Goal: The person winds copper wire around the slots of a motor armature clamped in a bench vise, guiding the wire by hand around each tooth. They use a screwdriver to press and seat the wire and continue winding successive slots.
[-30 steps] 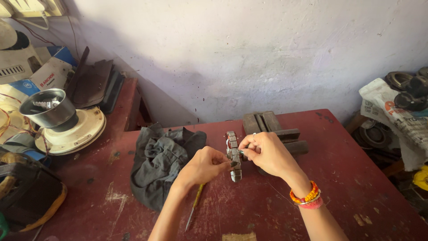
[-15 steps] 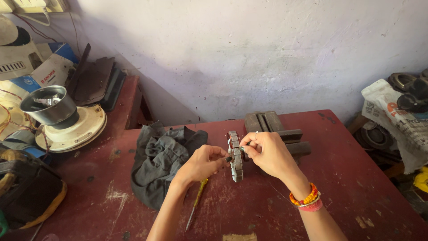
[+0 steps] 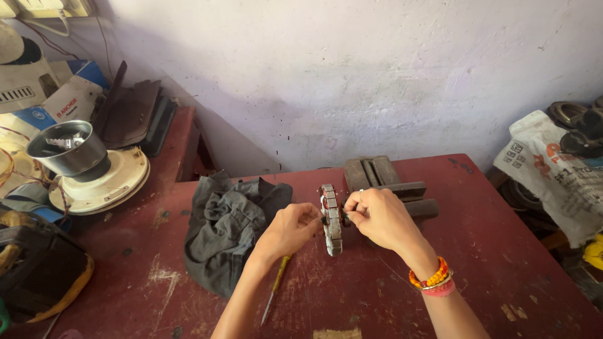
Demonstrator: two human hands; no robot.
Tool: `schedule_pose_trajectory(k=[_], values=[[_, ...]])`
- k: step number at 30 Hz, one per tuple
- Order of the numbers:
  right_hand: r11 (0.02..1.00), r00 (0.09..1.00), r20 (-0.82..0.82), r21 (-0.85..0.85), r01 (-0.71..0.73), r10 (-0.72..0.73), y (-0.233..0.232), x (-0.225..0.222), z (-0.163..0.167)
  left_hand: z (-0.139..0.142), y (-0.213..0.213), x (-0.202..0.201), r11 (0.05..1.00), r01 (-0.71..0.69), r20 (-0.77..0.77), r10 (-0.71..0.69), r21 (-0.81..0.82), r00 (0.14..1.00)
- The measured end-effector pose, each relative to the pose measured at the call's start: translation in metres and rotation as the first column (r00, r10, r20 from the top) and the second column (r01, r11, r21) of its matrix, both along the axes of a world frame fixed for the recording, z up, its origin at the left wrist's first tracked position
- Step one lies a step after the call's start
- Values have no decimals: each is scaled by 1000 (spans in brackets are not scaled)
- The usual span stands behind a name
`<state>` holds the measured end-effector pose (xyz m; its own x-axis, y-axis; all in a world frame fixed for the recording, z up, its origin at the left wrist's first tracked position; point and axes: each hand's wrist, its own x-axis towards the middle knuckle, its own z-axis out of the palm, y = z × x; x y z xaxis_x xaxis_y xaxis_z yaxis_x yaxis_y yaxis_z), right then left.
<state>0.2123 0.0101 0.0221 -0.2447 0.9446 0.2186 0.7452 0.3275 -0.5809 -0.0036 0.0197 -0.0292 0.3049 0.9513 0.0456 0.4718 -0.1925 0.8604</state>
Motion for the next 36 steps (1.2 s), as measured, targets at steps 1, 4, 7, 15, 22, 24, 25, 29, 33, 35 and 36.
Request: schedule_pose_trajectory(k=[1, 4, 7, 15, 22, 24, 25, 29, 33, 35, 36], values=[[1000, 1000, 7, -6, -4, 4, 0, 1, 0, 2, -1, -1, 1000, -13, 17, 13, 10, 1000], [999, 999, 35, -32, -15, 16, -1, 3, 1, 12, -5, -2, 997, -38, 86, 32, 63, 996], [998, 995, 94, -56, -13, 18, -7, 0, 5, 27, -11, -1, 987, -33, 164, 7, 155, 986], [996, 979, 185, 6, -86, 84, -29, -16, 21, 68, -42, 11, 913, 158, -86, -136, 376, 987], [879, 997, 47, -475, -37, 67, -43, -6, 43, 68, -50, 17, 961, 154, -316, -76, 228, 946], [900, 993, 96, -435, -27, 76, -45, -1, 46, 63, -54, 21, 962, 167, -340, -86, 214, 936], [906, 993, 74, -420, -53, 93, -45, 1, 47, 61, -55, 22, 951, 186, -333, -97, 247, 938], [879, 984, -1, -449, -161, 179, -44, 6, 51, 57, -56, 24, 942, 203, -309, -116, 267, 944], [770, 987, -34, -621, -146, 159, -43, 7, 55, 59, -53, 23, 971, 183, -373, -114, 155, 921], [867, 975, 17, -462, -188, 220, -42, 5, 55, 59, -51, 24, 940, 163, -321, -62, 300, 945], [901, 968, 46, -379, -210, 245, -42, 4, 53, 59, -51, 25, 918, 150, -292, -39, 366, 956]])
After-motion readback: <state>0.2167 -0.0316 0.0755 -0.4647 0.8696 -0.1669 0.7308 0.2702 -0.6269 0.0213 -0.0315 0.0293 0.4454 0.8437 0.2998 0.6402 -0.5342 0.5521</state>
